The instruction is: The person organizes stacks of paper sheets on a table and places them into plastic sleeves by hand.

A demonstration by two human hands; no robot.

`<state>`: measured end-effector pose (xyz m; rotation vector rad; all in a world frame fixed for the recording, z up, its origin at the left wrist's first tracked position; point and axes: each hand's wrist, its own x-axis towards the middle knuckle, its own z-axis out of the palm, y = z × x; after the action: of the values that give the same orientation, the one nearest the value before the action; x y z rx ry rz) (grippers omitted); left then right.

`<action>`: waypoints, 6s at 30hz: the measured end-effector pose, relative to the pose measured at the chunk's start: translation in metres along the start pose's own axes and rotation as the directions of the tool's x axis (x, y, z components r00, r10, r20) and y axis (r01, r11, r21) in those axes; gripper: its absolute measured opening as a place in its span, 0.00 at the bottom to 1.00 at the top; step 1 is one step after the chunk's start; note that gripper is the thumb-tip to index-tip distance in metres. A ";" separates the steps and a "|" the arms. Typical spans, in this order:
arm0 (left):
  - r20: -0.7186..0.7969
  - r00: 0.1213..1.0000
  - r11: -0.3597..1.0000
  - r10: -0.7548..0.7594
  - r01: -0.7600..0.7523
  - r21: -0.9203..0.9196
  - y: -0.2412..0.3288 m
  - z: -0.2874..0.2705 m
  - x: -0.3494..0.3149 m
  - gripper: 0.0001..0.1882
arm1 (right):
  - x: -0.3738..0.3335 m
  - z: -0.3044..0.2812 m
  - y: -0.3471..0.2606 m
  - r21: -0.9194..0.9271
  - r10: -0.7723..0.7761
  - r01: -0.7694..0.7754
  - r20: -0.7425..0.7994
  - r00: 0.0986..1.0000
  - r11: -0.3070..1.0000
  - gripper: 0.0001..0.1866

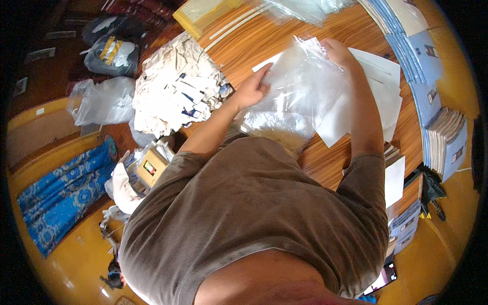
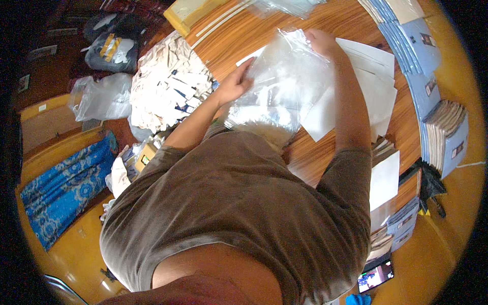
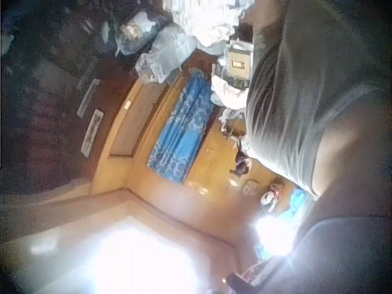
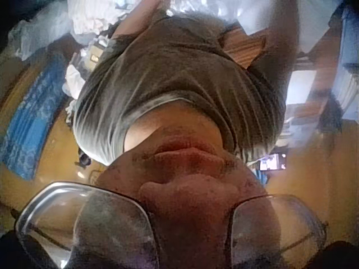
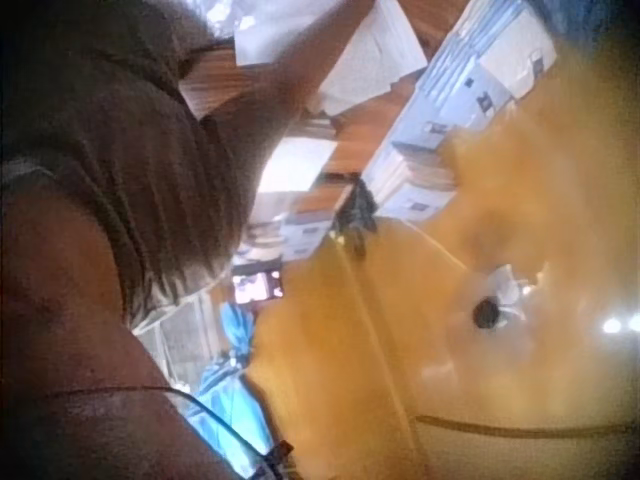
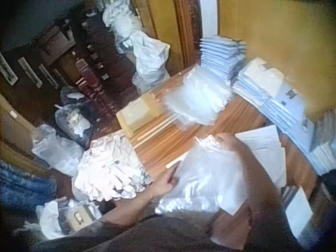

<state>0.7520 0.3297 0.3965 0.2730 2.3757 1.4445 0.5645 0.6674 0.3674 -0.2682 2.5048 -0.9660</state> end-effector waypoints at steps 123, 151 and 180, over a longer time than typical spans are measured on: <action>0.440 0.888 0.991 0.131 -0.102 -0.089 0.024 -0.060 0.159 0.31 | -0.261 0.130 -0.091 0.574 0.890 -0.753 -0.454 0.035 0.322 0.41; 0.107 0.992 0.896 0.065 -0.011 -0.444 0.020 -0.033 0.085 0.21 | -0.275 0.029 0.061 0.436 0.750 -0.701 -0.625 0.217 0.565 0.21; 0.415 0.824 0.502 0.386 -0.565 0.655 0.023 0.049 0.122 0.54 | -0.296 0.077 0.026 0.410 0.715 -0.737 -0.685 0.140 0.537 0.19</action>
<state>0.6587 0.4217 0.3733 1.3361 2.6866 0.3851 0.8610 0.7390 0.3969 1.6958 2.7414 -0.6243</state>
